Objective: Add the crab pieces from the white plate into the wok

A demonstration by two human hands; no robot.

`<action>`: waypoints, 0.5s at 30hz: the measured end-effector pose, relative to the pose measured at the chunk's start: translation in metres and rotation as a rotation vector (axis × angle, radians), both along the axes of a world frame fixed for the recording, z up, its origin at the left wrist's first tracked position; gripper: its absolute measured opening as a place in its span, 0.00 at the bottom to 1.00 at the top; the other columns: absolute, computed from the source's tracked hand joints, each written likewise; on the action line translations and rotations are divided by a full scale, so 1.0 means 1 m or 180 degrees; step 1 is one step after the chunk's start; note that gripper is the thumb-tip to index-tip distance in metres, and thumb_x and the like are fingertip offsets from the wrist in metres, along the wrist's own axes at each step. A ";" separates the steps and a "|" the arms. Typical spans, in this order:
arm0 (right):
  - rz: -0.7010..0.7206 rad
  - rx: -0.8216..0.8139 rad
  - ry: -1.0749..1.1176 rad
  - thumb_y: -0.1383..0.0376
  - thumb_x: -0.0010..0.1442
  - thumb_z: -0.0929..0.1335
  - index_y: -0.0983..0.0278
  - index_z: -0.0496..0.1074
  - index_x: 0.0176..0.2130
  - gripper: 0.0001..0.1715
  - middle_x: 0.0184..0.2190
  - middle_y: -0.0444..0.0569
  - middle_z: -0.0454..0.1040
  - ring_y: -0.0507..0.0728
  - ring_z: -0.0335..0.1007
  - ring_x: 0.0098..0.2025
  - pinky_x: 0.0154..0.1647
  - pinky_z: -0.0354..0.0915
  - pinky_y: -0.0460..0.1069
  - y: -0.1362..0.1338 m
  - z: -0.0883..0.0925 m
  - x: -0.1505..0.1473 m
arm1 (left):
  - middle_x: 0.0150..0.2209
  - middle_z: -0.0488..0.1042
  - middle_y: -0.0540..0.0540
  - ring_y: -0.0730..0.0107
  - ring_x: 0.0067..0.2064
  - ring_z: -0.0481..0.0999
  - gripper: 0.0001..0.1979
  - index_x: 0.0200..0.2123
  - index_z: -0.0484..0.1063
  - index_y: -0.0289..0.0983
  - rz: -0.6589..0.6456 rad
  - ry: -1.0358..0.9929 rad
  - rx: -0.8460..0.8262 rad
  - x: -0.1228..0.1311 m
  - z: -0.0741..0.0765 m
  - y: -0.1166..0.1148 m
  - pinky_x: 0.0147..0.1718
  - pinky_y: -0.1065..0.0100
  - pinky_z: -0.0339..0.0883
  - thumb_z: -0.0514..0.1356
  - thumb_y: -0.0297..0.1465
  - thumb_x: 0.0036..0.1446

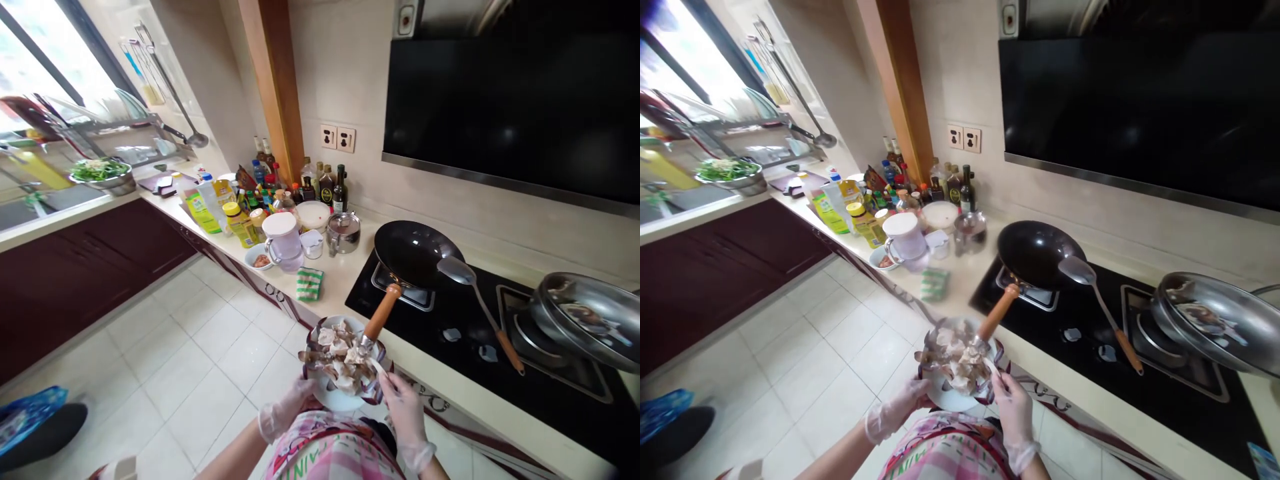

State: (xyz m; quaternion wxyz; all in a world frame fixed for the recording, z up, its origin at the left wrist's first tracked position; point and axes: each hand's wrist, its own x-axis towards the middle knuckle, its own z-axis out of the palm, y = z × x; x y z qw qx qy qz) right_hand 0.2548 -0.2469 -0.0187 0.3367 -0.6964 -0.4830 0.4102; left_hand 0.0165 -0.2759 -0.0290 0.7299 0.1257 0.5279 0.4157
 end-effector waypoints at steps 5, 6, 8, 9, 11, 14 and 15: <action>-0.0130 0.0246 -0.0366 0.37 0.54 0.61 0.64 0.79 0.29 0.37 0.24 0.53 0.78 0.58 0.72 0.27 0.30 0.65 0.48 0.028 -0.008 -0.079 | 0.35 0.82 0.41 0.60 0.34 0.79 0.21 0.39 0.77 0.34 -0.0291 0.0193 0.0186 -0.069 -0.009 0.041 0.37 0.64 0.70 0.70 0.33 0.37; -0.0164 0.0276 -0.0422 0.37 0.54 0.60 0.64 0.78 0.29 0.37 0.24 0.53 0.77 0.58 0.71 0.27 0.30 0.64 0.48 0.034 -0.010 -0.089 | 0.36 0.82 0.41 0.60 0.35 0.79 0.21 0.40 0.77 0.35 -0.0337 0.0221 0.0204 -0.077 -0.010 0.051 0.37 0.64 0.70 0.69 0.33 0.39; -0.0185 0.0344 -0.0542 0.38 0.54 0.60 0.63 0.77 0.27 0.35 0.23 0.52 0.76 0.57 0.70 0.26 0.30 0.63 0.48 0.043 -0.012 -0.104 | 0.37 0.82 0.42 0.61 0.36 0.79 0.21 0.41 0.76 0.36 -0.0422 0.0261 0.0224 -0.088 -0.010 0.070 0.37 0.65 0.69 0.67 0.32 0.40; -0.0174 0.0374 -0.0603 0.39 0.55 0.60 0.63 0.76 0.26 0.34 0.23 0.51 0.76 0.57 0.69 0.26 0.30 0.63 0.48 0.046 -0.013 -0.109 | 0.37 0.82 0.41 0.61 0.36 0.80 0.22 0.42 0.76 0.35 -0.0464 0.0267 0.0236 -0.091 -0.009 0.079 0.38 0.65 0.69 0.67 0.32 0.40; -0.0149 0.0415 -0.0735 0.43 0.56 0.60 0.61 0.75 0.26 0.29 0.25 0.51 0.77 0.57 0.70 0.28 0.32 0.62 0.48 0.052 -0.012 -0.118 | 0.39 0.82 0.41 0.61 0.38 0.80 0.23 0.45 0.75 0.35 -0.0526 0.0253 0.0285 -0.095 -0.007 0.096 0.38 0.66 0.69 0.67 0.31 0.40; -0.0115 0.0374 -0.0959 0.51 0.57 0.62 0.61 0.74 0.26 0.21 0.26 0.51 0.77 0.58 0.71 0.31 0.33 0.60 0.48 0.058 -0.007 -0.128 | 0.40 0.82 0.41 0.61 0.40 0.80 0.25 0.47 0.74 0.35 -0.0573 0.0206 0.0360 -0.096 -0.003 0.116 0.39 0.66 0.69 0.67 0.32 0.42; -0.0114 0.0332 -0.1036 0.53 0.57 0.62 0.60 0.73 0.26 0.19 0.26 0.51 0.77 0.58 0.72 0.32 0.33 0.59 0.48 0.060 -0.006 -0.131 | 0.39 0.82 0.41 0.61 0.40 0.80 0.25 0.47 0.74 0.35 -0.0580 0.0192 0.0377 -0.096 -0.002 0.122 0.40 0.66 0.69 0.67 0.32 0.43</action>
